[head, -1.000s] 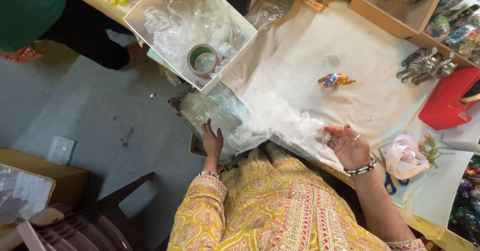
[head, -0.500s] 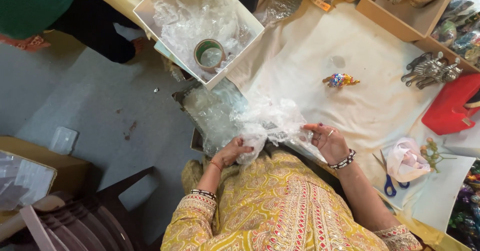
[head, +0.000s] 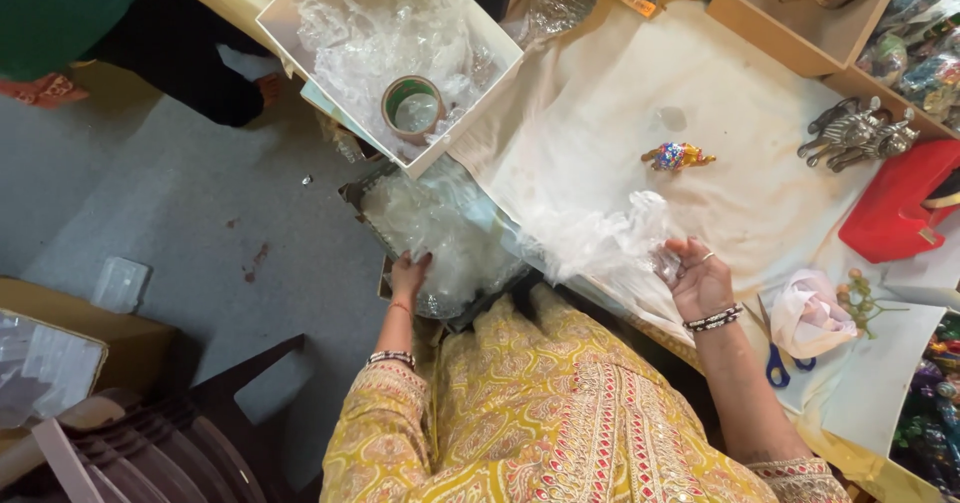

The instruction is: The person wraps a small, colorful decorative figurine in bubble wrap. They use scissors to cut the bubble wrap to size, then fold and seal it around the figurine using tape. Finally, they place the wrapped item into a cardboard box with other wrapped items.

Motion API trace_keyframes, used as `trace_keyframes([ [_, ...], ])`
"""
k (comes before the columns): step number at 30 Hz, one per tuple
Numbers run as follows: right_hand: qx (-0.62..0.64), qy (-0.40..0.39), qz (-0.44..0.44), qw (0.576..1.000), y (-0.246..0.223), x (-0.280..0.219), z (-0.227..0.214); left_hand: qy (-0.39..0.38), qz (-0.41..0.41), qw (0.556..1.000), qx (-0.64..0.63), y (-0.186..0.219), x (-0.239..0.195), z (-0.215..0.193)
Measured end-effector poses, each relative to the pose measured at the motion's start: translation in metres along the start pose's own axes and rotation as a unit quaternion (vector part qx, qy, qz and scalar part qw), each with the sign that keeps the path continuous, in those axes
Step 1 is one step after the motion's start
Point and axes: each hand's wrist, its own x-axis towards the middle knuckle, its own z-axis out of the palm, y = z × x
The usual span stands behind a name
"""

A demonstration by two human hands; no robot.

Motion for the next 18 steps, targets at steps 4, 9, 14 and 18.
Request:
trace_keyframes([
  [4, -0.029, 0.042, 0.033, 0.998, 0.029, 0.011, -0.026, 0.077, 0.184, 0.957, 0.212, -0.006, 0.004, 0.009],
  [9, -0.062, 0.129, 0.068, 0.987, 0.055, 0.013, -0.031, 0.295, 0.106, 0.875, 0.370, 0.021, -0.044, 0.024],
  [14, -0.046, 0.121, 0.049, 0.990, 0.067, 0.022, -0.050, 0.390, 0.053, 0.874, 0.285, -0.030, -0.030, -0.002],
  [18, -0.058, 0.130, 0.037, 0.989, 0.075, 0.024, -0.060, 0.372, -0.132, 0.919, 0.006, -0.046, -0.033, -0.027],
])
